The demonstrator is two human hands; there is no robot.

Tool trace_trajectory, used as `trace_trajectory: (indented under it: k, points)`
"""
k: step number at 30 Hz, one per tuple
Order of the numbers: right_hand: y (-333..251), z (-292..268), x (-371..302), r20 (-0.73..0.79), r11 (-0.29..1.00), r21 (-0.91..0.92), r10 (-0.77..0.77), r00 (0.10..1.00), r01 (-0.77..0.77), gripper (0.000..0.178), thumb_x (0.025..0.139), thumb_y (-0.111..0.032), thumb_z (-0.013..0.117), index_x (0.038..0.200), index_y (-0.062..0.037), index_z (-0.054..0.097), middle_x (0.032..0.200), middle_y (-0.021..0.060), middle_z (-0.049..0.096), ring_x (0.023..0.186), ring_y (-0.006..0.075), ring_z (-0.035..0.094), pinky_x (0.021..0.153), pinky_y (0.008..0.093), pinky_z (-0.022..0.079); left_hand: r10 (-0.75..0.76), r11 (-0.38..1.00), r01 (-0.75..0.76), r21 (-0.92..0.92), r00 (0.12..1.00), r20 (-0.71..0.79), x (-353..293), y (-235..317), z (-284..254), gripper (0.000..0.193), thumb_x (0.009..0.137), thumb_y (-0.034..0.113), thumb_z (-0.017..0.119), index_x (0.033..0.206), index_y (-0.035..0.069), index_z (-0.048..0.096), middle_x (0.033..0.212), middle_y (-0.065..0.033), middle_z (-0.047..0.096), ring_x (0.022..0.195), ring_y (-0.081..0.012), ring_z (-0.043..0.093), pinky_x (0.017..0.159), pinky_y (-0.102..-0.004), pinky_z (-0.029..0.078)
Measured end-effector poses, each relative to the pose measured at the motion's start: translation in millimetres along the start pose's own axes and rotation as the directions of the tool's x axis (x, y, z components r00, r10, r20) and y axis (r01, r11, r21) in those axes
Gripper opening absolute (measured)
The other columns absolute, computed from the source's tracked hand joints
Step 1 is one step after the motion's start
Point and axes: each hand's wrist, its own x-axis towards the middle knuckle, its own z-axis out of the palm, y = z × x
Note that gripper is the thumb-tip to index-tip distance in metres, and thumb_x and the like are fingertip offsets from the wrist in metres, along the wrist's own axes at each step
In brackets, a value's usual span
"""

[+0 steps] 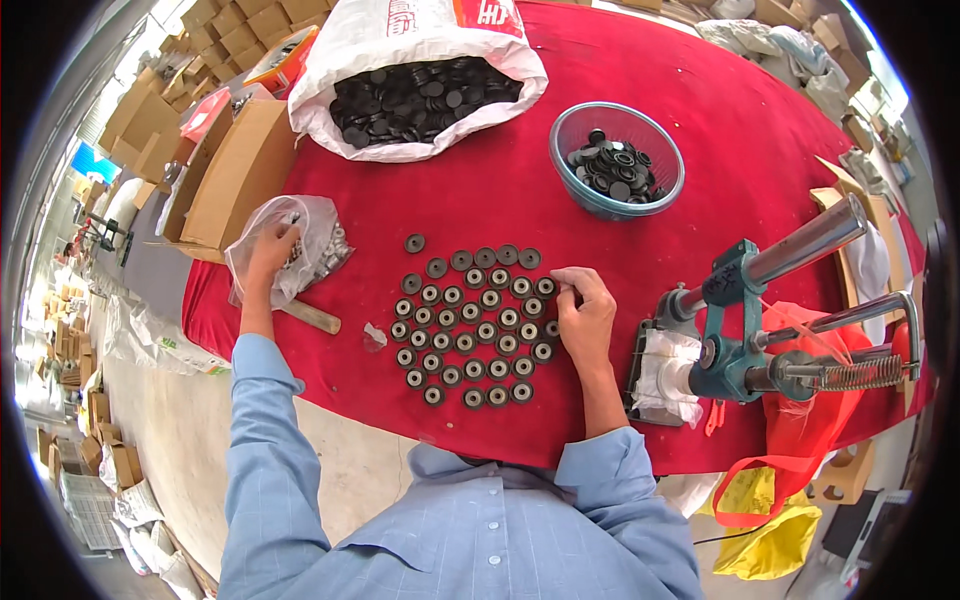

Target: The person places small metal inserts into a grid of dark circular discs on a red table. They then use a rubber mallet to tap the inserts into the discs. The person handles the parts one by one, arranging them in rows.

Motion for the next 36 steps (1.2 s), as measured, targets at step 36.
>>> trace_trajectory:
  k: [36]
  points:
    - [19.9, 3.4, -2.4, 0.120, 0.997, -0.008, -0.080, 0.990, 0.082, 0.023, 0.090, 0.009, 0.058, 0.102, 0.0032, 0.077, 0.099, 0.0151, 0.076, 0.092, 0.0294, 0.074, 0.085, 0.0398, 0.058, 0.128, 0.984, -0.167, -0.061, 0.905, -0.407, -36.3, 55.6, 49.4, 0.034, 0.103, 0.033, 0.062, 0.115, 0.003, 0.073, 0.106, -0.0268, 0.075, 0.103, -0.0473, 0.071, 0.089, -0.0592, 0.055]
